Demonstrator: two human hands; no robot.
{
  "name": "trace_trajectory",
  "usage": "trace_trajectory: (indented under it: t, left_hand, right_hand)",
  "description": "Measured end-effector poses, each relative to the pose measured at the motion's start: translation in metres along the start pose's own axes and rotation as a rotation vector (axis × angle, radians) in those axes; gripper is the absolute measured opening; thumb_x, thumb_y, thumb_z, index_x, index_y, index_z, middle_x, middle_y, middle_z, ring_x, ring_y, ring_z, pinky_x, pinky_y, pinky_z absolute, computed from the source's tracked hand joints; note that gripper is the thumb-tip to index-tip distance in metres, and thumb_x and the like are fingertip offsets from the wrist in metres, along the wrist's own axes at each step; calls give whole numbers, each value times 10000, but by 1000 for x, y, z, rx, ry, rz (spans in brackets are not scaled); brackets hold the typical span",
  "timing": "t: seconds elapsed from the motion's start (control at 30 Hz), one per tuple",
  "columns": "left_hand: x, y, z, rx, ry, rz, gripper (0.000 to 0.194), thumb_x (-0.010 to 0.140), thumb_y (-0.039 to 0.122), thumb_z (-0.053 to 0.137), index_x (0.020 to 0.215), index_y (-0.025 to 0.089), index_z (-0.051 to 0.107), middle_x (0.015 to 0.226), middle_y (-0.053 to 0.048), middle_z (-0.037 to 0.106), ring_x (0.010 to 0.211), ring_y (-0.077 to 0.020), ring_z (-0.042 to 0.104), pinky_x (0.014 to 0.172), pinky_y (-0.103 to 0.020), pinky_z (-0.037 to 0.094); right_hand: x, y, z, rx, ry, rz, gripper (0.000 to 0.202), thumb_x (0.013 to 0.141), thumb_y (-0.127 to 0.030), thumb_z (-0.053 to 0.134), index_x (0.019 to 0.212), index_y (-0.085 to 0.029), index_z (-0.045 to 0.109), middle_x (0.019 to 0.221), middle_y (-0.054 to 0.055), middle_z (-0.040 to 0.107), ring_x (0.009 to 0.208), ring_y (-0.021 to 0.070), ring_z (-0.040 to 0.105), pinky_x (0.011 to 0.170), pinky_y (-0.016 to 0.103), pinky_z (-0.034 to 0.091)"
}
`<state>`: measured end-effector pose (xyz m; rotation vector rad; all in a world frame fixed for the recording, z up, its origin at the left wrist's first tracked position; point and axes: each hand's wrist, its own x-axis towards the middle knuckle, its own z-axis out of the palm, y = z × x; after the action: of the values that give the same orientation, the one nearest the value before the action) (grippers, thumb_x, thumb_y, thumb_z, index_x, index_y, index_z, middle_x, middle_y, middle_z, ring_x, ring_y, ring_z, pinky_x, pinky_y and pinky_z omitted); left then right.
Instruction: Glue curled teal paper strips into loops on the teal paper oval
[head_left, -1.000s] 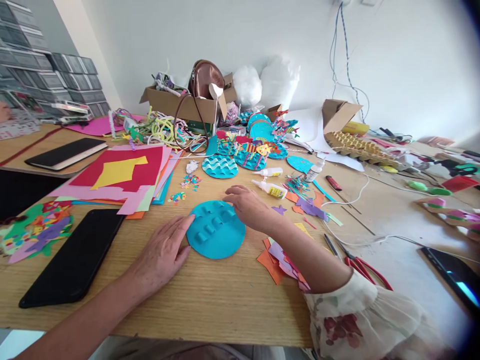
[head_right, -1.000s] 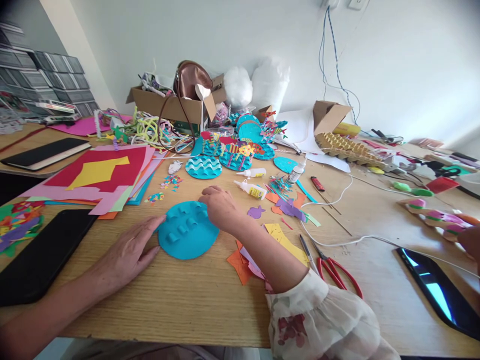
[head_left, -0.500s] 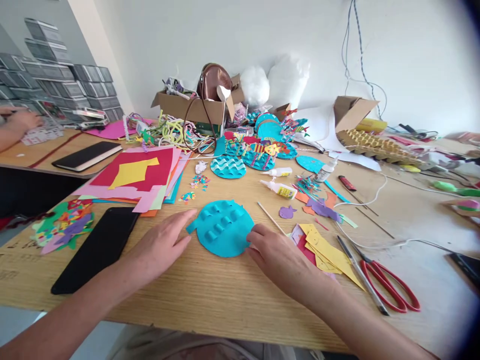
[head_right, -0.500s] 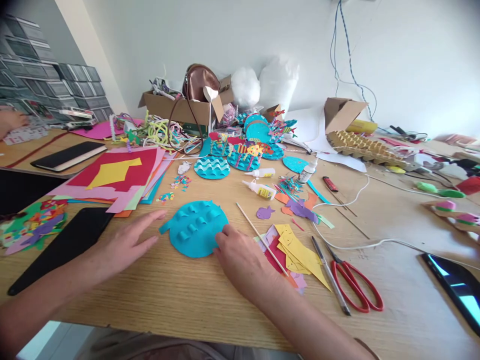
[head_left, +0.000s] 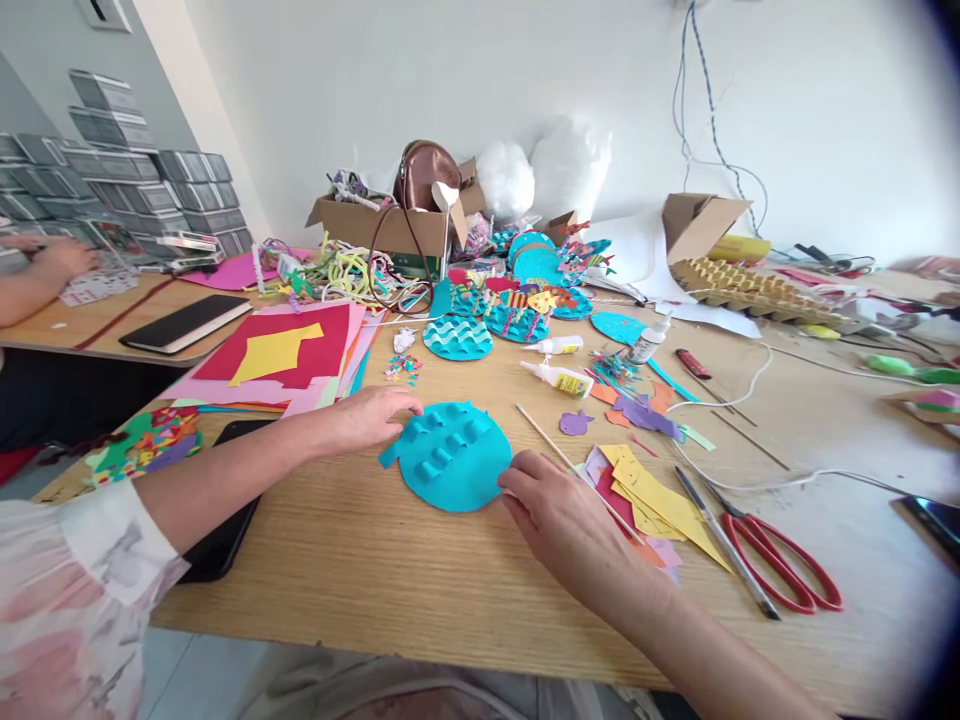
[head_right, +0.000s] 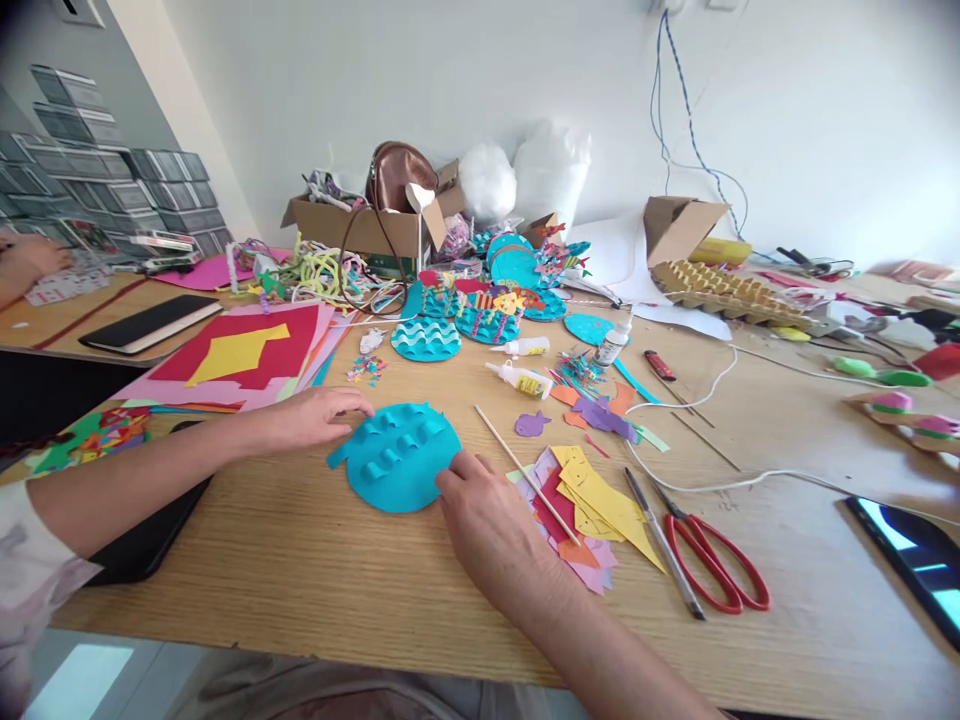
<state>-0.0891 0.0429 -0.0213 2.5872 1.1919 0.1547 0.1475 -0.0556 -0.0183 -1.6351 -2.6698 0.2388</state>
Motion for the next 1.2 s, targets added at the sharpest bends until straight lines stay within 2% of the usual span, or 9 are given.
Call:
trace_trajectory:
  t: [0.13,0.27,0.5,0.63,0.83,0.9,0.97,1.1,1.2]
  left_hand:
    - [2,-6,3,-3,-50,55,355,656,77,449,978,150,579,1008,-59,615,941,-174,558,832,-288,427]
    - [3,-11,7,-36,-38,28,377,646,88,464,1006,159,549,1048,-53,602,961,-174,548,829,-280,425]
    - [4,-8,9,-136,-36,-54,418,644,21,378,997,170,546,1017,-26,635,937,-147,574,828,-259,421]
    - [-7,-4,11,-151,-39,-78,422,664,12,364,1010,191,526,960,-7,642,873,-131,589,771,-248,439]
    - [-36,5,23,-208,-41,-74,270,704,85,434,943,196,492,825,12,625,752,-134,588,673,-254,455]
    - [-45,10,26,-207,-57,-51,259,703,69,430,922,194,491,802,17,616,733,-127,585,662,-246,459]
    - [-53,15,26,-112,-46,-17,255,719,56,415,914,191,509,828,3,612,782,-140,583,703,-265,466]
    - [-64,21,26,109,83,170,339,773,9,342,981,179,549,1065,-51,570,1034,-166,508,901,-315,414]
    - [-70,21,34,147,145,290,359,841,30,284,1060,156,540,1121,-75,554,1075,-154,485,940,-303,405]
  right_hand:
    - [-1,-4,0,27,-20,49,192,869,-187,404,853,-187,595,906,43,570,782,156,571,615,250,384]
    - [-1,-10,8,65,-41,126,163,859,-219,430,895,-171,581,967,56,548,775,156,575,581,247,386]
    - [4,-5,20,105,23,111,164,854,-222,449,867,-156,599,978,79,556,877,177,545,750,268,402]
    - [8,7,21,108,41,87,195,860,-158,408,879,-140,601,970,86,574,876,171,544,754,259,392]
    - [32,29,21,125,92,-18,290,808,-27,367,971,-153,571,1033,75,565,920,145,537,740,223,375]
    - [39,32,20,116,108,-33,293,799,-20,378,981,-153,566,1068,77,551,933,141,536,736,216,371]
    - [39,32,18,90,128,12,258,813,-44,385,958,-149,572,1064,84,550,914,144,542,717,219,370]
    - [19,22,15,47,113,180,204,843,-133,402,938,-149,582,989,91,576,837,168,560,659,245,362]
    - [6,14,18,53,76,164,182,838,-142,415,904,-154,584,947,80,585,828,168,556,664,244,354]
